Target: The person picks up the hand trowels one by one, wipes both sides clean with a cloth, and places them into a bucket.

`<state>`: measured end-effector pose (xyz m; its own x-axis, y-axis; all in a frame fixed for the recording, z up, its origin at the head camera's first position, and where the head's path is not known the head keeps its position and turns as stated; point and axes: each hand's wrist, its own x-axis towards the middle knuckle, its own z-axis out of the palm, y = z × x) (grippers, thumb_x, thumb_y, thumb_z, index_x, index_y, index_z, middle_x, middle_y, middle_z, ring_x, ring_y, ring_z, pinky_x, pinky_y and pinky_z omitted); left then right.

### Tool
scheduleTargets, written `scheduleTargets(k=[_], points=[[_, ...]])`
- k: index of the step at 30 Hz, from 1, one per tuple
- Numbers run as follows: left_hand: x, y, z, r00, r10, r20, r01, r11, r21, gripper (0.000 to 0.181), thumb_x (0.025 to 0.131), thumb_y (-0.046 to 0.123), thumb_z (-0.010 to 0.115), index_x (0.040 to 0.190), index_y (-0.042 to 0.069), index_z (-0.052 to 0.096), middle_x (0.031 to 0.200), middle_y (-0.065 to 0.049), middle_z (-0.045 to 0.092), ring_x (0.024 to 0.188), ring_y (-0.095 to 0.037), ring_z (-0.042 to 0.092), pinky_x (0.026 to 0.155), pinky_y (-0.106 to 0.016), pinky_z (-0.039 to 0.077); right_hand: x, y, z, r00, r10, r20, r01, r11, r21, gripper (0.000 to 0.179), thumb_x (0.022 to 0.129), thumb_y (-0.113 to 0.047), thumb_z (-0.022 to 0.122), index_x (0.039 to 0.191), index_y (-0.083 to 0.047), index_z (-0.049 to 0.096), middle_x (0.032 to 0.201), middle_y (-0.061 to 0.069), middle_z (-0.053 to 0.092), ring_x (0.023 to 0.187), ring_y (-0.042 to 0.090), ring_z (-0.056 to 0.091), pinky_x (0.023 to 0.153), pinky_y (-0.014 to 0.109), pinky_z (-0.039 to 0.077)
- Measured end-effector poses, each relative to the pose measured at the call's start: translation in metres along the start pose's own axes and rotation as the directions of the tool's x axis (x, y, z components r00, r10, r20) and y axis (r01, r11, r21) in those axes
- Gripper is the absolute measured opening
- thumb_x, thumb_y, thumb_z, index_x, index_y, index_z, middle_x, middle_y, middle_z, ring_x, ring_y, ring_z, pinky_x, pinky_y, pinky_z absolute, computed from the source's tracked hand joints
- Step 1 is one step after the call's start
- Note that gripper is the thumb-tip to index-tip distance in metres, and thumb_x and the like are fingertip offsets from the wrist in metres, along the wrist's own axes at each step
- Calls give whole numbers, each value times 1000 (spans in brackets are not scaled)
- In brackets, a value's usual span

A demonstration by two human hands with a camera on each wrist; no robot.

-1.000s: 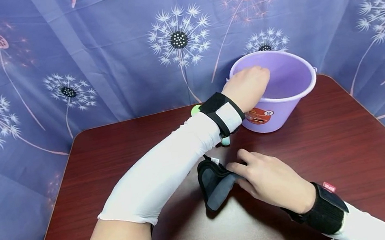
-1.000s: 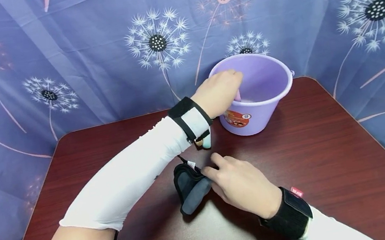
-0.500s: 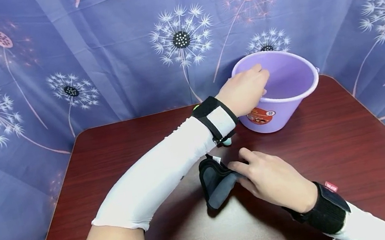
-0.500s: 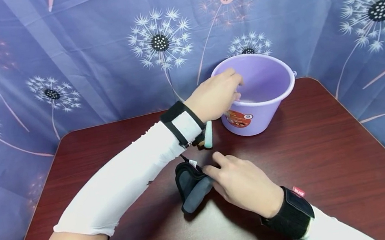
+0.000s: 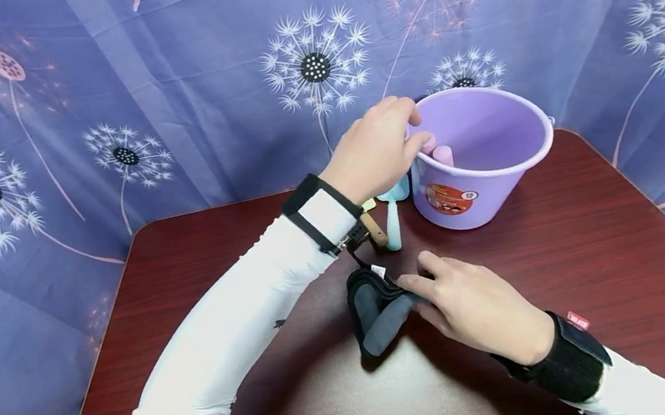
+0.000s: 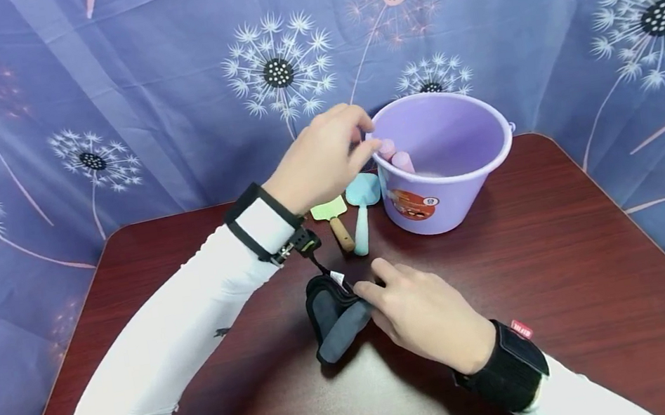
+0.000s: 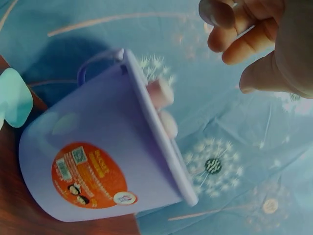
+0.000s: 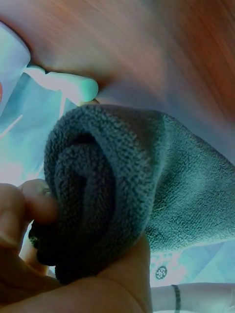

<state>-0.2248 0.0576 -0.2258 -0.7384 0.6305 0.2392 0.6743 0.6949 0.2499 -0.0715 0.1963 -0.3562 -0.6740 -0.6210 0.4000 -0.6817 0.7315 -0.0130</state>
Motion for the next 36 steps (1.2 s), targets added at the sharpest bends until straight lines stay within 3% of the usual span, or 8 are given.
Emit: scheduleTargets(k=[5,9,15,21,30,33,36], points=[[-14,-22,-3,990,-112,-82,103,989,-111,26,101,40,55,112,17,60,100,5,56,83,-9,52,69,-26,43,0,0,-1,1000,0,2,0,1000,-2,38,82,-21,76,119,-15,69,87,-1,40,65,10,40,58,28,40],[-25,-40,6,978,-199,-70,187,971,-149,31,100,40,57,115,13,60,93,4,57,78,-11,54,66,-28,44,-1,-1,-2,1000,3,4,-3,1000,1,36,81,-20,76,117,-14,70,86,-2,40,64,9,38,57,27,39],[-36,-62,34,955,-296,31,298,942,-156,37,98,43,59,117,10,58,99,1,60,79,-11,57,68,-28,47,-1,-3,-4,1000,1,3,-1,1000,-4,34,81,-20,76,114,-15,69,86,-1,39,63,10,37,55,27,38],[-39,-80,68,915,-381,132,399,904,-157,45,98,46,57,122,7,56,110,-5,63,85,-15,60,71,-30,47,-2,-6,-6,1000,-6,-5,6,1000,-10,32,80,-19,75,112,-17,68,85,-2,38,62,10,37,53,28,38],[-39,-88,119,857,-471,211,500,859,-114,79,91,58,61,138,-3,44,115,-15,61,99,-27,64,80,-36,50,-5,-9,-9,1000,-11,14,12,1000,-12,31,80,-18,74,110,-18,69,84,-3,38,62,9,36,50,27,35],[-40,-88,131,840,-486,240,524,841,-131,72,89,60,62,127,0,50,106,-12,61,94,-25,64,78,-36,50,-6,-10,-9,999,-8,33,9,1000,-20,31,80,-19,75,110,-18,68,85,-2,38,62,10,36,49,27,35],[-40,-89,140,834,-485,262,528,839,-128,59,88,64,62,102,6,59,88,-7,61,83,-23,64,72,-34,49,-7,-11,-9,999,-8,44,9,1000,-24,31,80,-19,75,110,-18,67,85,-3,37,61,10,35,49,27,35]])
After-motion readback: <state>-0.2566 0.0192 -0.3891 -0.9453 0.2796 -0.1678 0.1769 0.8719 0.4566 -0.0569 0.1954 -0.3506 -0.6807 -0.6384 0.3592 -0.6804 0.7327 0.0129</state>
